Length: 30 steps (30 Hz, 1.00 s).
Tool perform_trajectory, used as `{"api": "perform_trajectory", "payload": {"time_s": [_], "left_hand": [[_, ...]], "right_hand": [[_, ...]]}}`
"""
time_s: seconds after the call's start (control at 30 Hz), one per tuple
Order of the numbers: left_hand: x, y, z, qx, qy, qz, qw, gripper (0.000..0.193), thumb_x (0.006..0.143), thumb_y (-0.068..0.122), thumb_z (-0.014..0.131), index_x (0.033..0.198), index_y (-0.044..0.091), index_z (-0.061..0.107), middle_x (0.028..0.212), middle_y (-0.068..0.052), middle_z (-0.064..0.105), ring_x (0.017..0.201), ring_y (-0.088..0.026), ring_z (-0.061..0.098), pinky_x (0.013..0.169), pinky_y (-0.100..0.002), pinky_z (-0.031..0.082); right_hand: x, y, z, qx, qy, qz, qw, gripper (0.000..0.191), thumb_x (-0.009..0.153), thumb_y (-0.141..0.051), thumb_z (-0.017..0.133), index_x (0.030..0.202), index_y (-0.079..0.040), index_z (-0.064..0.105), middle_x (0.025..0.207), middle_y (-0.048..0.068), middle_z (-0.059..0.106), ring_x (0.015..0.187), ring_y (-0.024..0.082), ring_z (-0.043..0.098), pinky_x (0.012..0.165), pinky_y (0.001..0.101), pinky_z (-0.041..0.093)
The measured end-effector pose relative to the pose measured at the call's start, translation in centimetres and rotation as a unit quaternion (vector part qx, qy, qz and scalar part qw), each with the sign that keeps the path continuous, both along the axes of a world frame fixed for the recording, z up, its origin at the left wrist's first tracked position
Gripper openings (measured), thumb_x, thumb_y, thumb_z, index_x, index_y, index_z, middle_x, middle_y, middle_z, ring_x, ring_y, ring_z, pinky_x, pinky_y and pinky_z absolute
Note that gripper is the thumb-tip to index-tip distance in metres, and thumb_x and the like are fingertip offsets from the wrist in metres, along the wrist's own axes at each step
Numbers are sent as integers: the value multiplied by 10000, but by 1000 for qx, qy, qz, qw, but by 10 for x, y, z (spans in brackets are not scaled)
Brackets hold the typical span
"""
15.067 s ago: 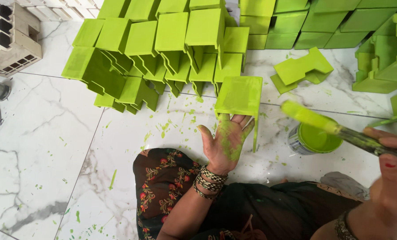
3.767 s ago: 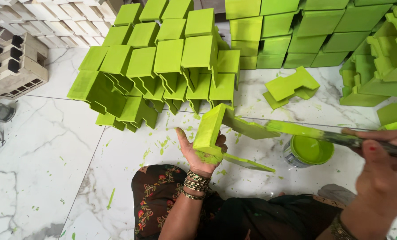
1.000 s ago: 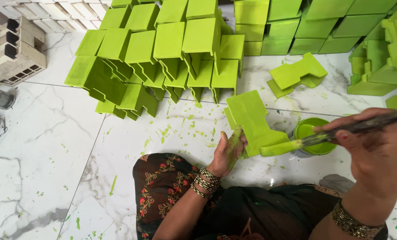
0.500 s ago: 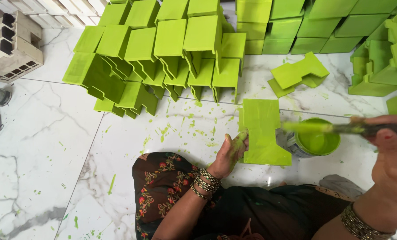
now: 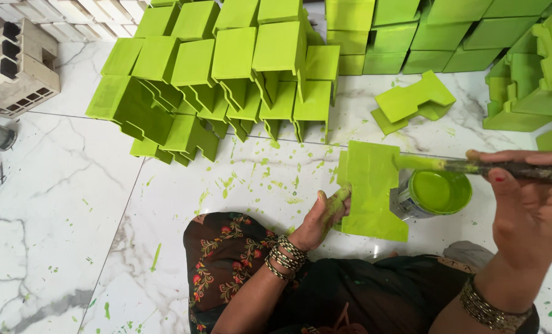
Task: The person sits on the floor and paints small house-shaped wooden pieces bright green using a wide brush, dipping the brush into a paint can and coating each surface of a piece, then setting finished pieces with a large stack of already painted pieces.
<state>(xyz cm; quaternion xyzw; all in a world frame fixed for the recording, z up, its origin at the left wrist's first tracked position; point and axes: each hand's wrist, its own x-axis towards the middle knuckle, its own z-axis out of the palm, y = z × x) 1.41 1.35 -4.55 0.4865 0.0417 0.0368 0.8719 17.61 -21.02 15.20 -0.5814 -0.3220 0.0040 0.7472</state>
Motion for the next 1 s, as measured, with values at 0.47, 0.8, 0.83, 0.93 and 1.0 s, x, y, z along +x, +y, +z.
{"api": "perform_trajectory", "payload": {"time_s": [0.47, 0.8, 0.83, 0.93, 1.0], "left_hand": [[-4, -5, 2, 11, 9, -62, 998, 1023, 1006, 767, 170, 1663, -17, 169, 1593, -74, 373, 1382, -206, 409, 1217, -382, 296], [-1, -7, 8, 22, -12, -86, 996, 1027, 989, 777, 170, 1655, -4, 141, 1617, -89, 379, 1468, -224, 402, 1243, -382, 290], [-1, -7, 8, 21, -5, -86, 996, 1037, 979, 784, 168, 1658, 1, 139, 1608, -78, 383, 1452, -220, 411, 1225, -378, 305], [-3, -11, 7, 31, 0, -89, 996, 1060, 998, 801, 165, 1684, -6, 173, 1483, -80, 407, 1319, -223, 428, 1135, -372, 349], [-7, -13, 6, 58, -19, -92, 994, 1068, 1079, 805, 163, 1727, -39, 249, 1269, -126, 445, 1118, -243, 431, 1031, -372, 380]], "right_hand": [[-5, 9, -7, -58, -15, 36, 998, 256, 1064, 132, 619, 1220, 11, 456, 1094, 212, 663, 1071, 290, 713, 1037, 392, 599], [-14, -10, 10, 15, 57, 104, 993, 263, 1032, 89, 646, 1193, -23, 471, 1039, 190, 699, 973, 260, 737, 996, 441, 648], [-16, -10, 12, -3, 58, 107, 993, 270, 1003, 97, 650, 1176, -17, 476, 1027, 191, 694, 975, 271, 740, 983, 442, 647], [-20, -2, 14, -50, 49, 94, 993, 256, 990, 113, 643, 1156, 5, 481, 1019, 202, 685, 984, 296, 740, 960, 430, 627], [-19, 6, 12, -58, 32, 78, 995, 241, 1017, 106, 635, 1174, 15, 477, 1027, 199, 677, 994, 296, 736, 972, 420, 619]]}}
